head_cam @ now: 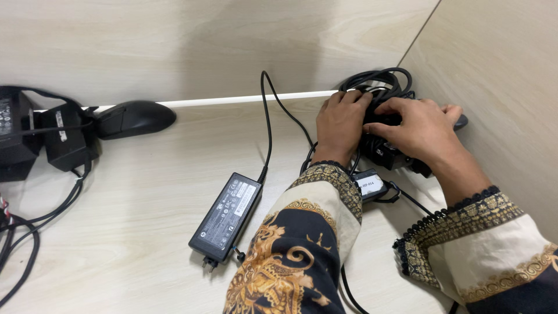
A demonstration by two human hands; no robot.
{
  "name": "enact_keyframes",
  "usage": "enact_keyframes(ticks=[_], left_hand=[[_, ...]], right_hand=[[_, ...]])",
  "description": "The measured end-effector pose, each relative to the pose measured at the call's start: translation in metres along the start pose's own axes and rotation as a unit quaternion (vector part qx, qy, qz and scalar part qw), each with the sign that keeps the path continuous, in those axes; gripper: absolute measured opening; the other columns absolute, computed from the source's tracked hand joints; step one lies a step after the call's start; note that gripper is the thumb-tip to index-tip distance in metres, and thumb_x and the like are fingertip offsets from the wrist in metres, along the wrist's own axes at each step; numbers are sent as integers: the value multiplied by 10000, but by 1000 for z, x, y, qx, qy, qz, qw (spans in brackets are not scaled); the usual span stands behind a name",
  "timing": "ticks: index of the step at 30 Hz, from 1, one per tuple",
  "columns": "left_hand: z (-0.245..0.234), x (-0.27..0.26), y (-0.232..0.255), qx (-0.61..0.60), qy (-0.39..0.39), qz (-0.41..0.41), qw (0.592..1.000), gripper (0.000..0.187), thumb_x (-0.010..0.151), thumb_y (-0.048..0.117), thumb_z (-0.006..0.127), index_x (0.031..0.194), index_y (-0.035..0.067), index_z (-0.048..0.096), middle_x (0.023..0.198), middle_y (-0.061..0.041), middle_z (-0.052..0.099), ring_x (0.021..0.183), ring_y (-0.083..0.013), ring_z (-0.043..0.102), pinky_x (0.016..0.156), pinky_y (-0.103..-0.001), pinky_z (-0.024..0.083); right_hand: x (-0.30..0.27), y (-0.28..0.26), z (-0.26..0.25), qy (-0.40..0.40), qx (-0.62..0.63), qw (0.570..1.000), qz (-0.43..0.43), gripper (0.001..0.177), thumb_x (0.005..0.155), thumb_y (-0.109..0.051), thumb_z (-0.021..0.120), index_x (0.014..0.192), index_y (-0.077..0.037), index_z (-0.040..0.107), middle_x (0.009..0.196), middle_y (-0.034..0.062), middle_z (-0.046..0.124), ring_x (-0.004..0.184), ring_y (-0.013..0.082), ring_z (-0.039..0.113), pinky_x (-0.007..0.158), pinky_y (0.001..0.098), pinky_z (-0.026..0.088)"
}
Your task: The person sits on the floor and handles several black power adapters and cables on a light-colored surface. They pick up each adapter, coil its cable, and place it into a pile on the right side of the frame.
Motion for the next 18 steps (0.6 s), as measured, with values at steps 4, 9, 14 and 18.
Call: enact_keyframes(ticks=[4, 9, 14, 18], left_hand=[[-6, -1, -2, -61, -59, -15, 996, 608, 792, 100, 661, 1388, 182, 575, 1410, -15, 592, 1330, -268, 515, 1044, -402, 465], [-18, 2, 2, -66, -68, -5, 995, 709, 801, 42, 598, 1498, 83, 475, 1461, -98, 533, 1317, -289, 527, 1085, -416, 441], [-40, 0, 14, -76, -78, -42, 993, 422, 846, 81, 601, 1262, 97, 668, 1459, -95, 566, 1292, -299, 566, 1061, -428, 474], [-68, -12, 15, -81, -79, -77, 991, 334, 848, 98, 608, 1165, 83, 711, 1399, -96, 600, 1249, -306, 588, 1003, -442, 506]], right_hand=[[-4, -2, 2, 40, 16, 999, -15, 362, 874, -498, 733, 1094, -221, 809, 961, 55, 790, 994, 263, 684, 947, 515, 245], [-2, 1, 2, 87, 67, 994, -26, 340, 901, -466, 746, 1095, -192, 800, 969, 60, 786, 956, 256, 699, 983, 485, 267], [-4, -6, -4, 120, 88, 988, -50, 306, 890, -393, 766, 1091, -164, 799, 979, 76, 785, 938, 251, 720, 976, 474, 361], [-12, -29, -14, 96, 140, 983, -74, 318, 868, -314, 780, 1122, -123, 780, 1020, 131, 763, 932, 272, 735, 885, 405, 552]])
Point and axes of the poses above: each hand's wrist, its own x-axis towards the middle knuckle, its own z-axis out of the palm, y = z × x, the point moved 1 cm from there along x, towards the middle knuckle
